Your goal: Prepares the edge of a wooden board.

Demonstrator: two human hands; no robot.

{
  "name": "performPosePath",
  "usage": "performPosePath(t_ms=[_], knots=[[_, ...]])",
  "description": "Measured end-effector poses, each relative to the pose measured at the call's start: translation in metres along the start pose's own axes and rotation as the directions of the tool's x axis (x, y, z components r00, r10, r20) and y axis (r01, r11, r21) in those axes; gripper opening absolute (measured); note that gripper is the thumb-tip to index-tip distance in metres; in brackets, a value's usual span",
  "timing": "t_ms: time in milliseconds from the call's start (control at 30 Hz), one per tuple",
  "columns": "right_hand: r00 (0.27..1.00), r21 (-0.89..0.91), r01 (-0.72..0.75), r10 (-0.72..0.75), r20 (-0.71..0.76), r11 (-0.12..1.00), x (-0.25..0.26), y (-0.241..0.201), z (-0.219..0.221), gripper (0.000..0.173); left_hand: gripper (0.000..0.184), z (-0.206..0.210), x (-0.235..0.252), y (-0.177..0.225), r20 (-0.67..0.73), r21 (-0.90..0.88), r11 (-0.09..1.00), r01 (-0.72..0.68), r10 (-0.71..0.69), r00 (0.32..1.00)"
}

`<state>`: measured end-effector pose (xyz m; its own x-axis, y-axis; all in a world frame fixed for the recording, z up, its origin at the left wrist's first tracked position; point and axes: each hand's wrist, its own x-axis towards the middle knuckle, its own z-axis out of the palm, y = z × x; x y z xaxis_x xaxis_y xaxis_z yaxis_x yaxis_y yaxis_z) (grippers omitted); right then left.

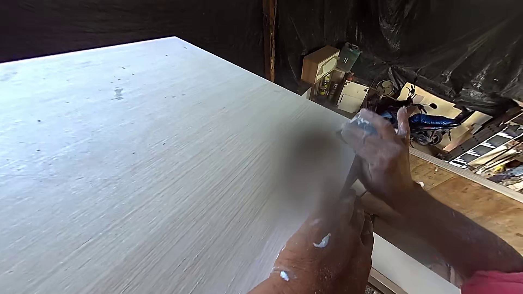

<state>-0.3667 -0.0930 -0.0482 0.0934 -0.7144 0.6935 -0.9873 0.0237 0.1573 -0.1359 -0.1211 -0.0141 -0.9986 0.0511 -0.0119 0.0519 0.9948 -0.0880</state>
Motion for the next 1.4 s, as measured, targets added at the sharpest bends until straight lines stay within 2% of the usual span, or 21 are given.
performPosePath(t_ms=[100, 200, 300, 367, 467, 600, 633, 767, 833, 900, 967, 1067, 1167, 1233, 1333, 1400], knots=[[1.000, 0.013, 0.029, -0.029, -0.007, 0.999, -0.003, 0.005, 0.003, 0.039, 0.047, 0.005, 0.000, 0.000, -0.030, 0.003, 1.000, 0.000, 0.001, 1.000], [0.996, -0.073, -0.043, 0.049, 0.077, 0.996, 0.005, 0.016, 0.008, 0.045, 0.050, -0.001, 0.003, 0.000, 0.040, 0.012, 1.000, -0.002, 0.002, 0.999], [1.000, -0.024, -0.018, 0.018, 0.022, 1.000, -0.006, -0.010, -0.007, 0.041, 0.048, -0.002, 0.001, 0.001, 0.036, -0.006, 1.000, 0.001, -0.001, 0.999], [1.000, -0.014, 0.013, -0.013, -0.007, 1.000, -0.009, -0.008, -0.008, 0.039, 0.049, -0.001, 0.000, 0.000, 0.039, -0.006, 1.000, -0.003, 0.003, 0.999], [0.996, -0.034, -0.085, 0.086, 0.025, 0.996, -0.004, 0.013, 0.000, 0.041, 0.053, -0.005, 0.003, 0.000, 0.106, -0.011, 1.000, -0.006, 0.007, 0.994], [0.997, 0.140, -0.057, 0.062, -0.036, 0.989, -0.021, -0.026, -0.017, 0.040, 0.053, -0.005, -0.001, 0.001, 0.079, -0.007, 1.000, -0.007, 0.007, 0.997], [0.997, 0.142, -0.053, 0.060, -0.043, 0.988, -0.023, -0.024, -0.016, 0.040, 0.053, -0.004, -0.001, 0.002, 0.087, -0.003, 1.000, -0.011, 0.011, 0.996], [0.989, 0.004, -0.146, 0.146, 0.009, 0.989, -0.008, 0.014, 0.002, 0.044, 0.054, -0.006, 0.001, 0.001, 0.140, -0.014, 1.000, -0.016, 0.018, 0.990], [0.990, 0.016, -0.139, 0.139, 0.025, 0.990, -0.011, -0.007, -0.006, 0.042, 0.054, -0.007, 0.001, 0.002, 0.156, -0.038, 0.999, -0.010, 0.016, 0.988], [0.997, 0.065, -0.071, 0.071, 0.003, 0.995, -0.017, -0.029, -0.015, 0.039, 0.054, -0.008, 0.001, 0.001, 0.141, -0.027, 1.000, -0.004, 0.008, 0.990], [0.998, 0.039, -0.052, 0.051, 0.030, 0.998, -0.013, -0.017, -0.008, 0.039, 0.056, -0.006, 0.002, 0.003, 0.160, -0.012, 1.000, -0.005, 0.006, 0.987], [0.985, -0.044, -0.136, 0.140, 0.104, 0.990, 0.003, 0.010, 0.007, 0.044, 0.062, -0.010, 0.003, 0.003, 0.219, -0.013, 1.000, 0.006, -0.003, 0.976], [0.993, 0.051, -0.078, 0.073, 0.088, 0.996, -0.001, -0.021, -0.010, 0.042, 0.070, -0.013, 0.003, 0.000, 0.228, -0.028, 1.000, 0.005, 0.001, 0.974], [0.999, 0.097, -0.027, 0.023, 0.040, 0.995, -0.001, -0.016, -0.006, 0.039, 0.068, -0.016, 0.006, -0.001, 0.265, -0.039, 0.999, 0.010, 0.001, 0.964], [0.986, -0.007, -0.137, 0.137, 0.100, 0.991, 0.009, 0.014, 0.012, 0.045, 0.064, -0.016, 0.007, 0.000, 0.287, -0.050, 0.999, 0.018, -0.003, 0.958], [0.987, -0.006, -0.124, 0.124, 0.106, 0.992, 0.005, 0.000, 0.002, 0.045, 0.070, -0.018, 0.006, -0.001, 0.279, -0.046, 0.999, 0.015, -0.002, 0.960]])
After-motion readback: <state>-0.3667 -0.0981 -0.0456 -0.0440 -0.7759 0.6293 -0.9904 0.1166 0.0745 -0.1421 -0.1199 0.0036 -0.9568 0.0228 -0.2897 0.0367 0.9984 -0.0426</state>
